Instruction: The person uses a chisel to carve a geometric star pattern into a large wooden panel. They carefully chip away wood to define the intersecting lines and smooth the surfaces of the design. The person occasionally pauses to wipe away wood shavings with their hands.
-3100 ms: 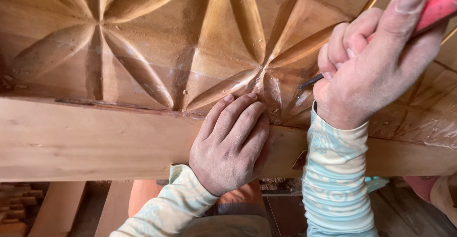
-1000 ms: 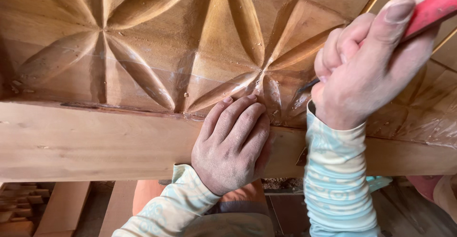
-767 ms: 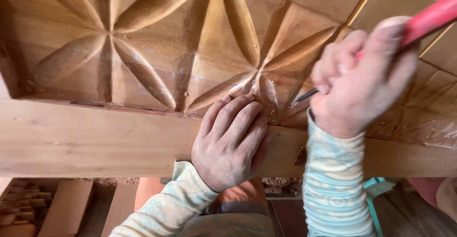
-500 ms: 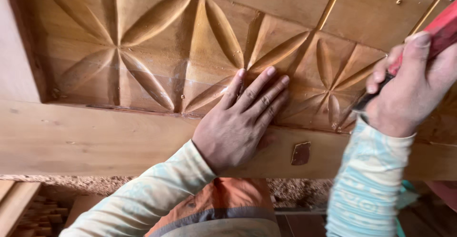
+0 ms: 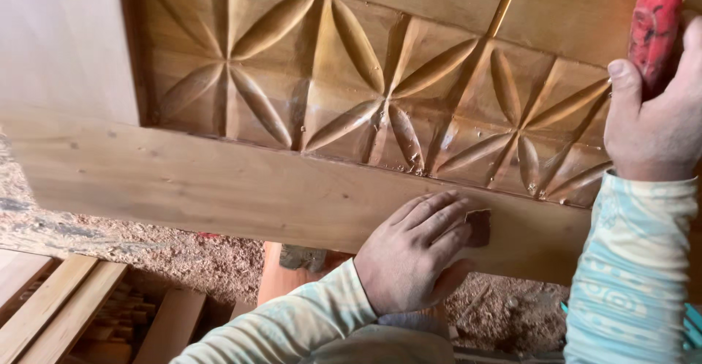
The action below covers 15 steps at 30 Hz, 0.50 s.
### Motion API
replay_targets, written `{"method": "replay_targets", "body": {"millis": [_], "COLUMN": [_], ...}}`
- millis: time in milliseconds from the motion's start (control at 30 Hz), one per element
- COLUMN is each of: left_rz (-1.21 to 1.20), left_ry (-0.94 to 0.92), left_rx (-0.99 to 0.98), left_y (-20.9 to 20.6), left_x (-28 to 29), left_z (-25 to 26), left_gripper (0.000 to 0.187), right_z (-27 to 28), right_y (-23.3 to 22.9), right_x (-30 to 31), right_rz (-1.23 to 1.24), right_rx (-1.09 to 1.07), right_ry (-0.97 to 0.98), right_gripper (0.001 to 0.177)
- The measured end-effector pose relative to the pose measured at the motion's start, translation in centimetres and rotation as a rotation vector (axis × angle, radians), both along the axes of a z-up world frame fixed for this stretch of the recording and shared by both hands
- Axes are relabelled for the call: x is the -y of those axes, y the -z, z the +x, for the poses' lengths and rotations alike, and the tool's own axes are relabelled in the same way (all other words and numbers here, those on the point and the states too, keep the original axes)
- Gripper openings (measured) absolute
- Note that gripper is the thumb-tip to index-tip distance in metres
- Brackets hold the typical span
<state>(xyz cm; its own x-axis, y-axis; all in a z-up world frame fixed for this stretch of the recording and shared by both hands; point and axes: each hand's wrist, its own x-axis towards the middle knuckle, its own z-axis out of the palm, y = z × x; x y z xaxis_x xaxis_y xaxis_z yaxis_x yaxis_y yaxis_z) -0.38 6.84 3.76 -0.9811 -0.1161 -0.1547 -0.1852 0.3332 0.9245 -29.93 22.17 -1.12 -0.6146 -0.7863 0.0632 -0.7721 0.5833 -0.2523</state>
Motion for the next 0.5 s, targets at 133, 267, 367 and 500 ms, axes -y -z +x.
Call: {"method": "replay_targets", "body": {"millis": [133,267,367,500], "left_rz": [-0.406,-0.544,-0.323,-0.269], "left_ry": [-0.140,-0.277,-0.047,-0.054], "left_rx": [-0.035,0.051,-0.013,-0.135], "left_y": [-0.5,0.1,0.1,0.4], "left_x": [1.4,5.7,6.3,5.8], "left_z": [-0.8,0.3,1.7,3.4], "left_gripper": [0.057,0.075,0.066,0.042], "right_z": [4.3,9.7,12.8,15.6], "right_y": [-3.6,-4.1,-3.4,-3.2], "right_x": [-0.2,-3.3,-5.5,-7.6], "right_rz": [-0.102,-0.188,-0.197,-0.211], "right_rx": [-0.051,0.169,0.229,0.247], "right_ry": [0.014,0.095,0.142,0.237], "right_gripper": [0.044,0.035,0.031,0.028]}}
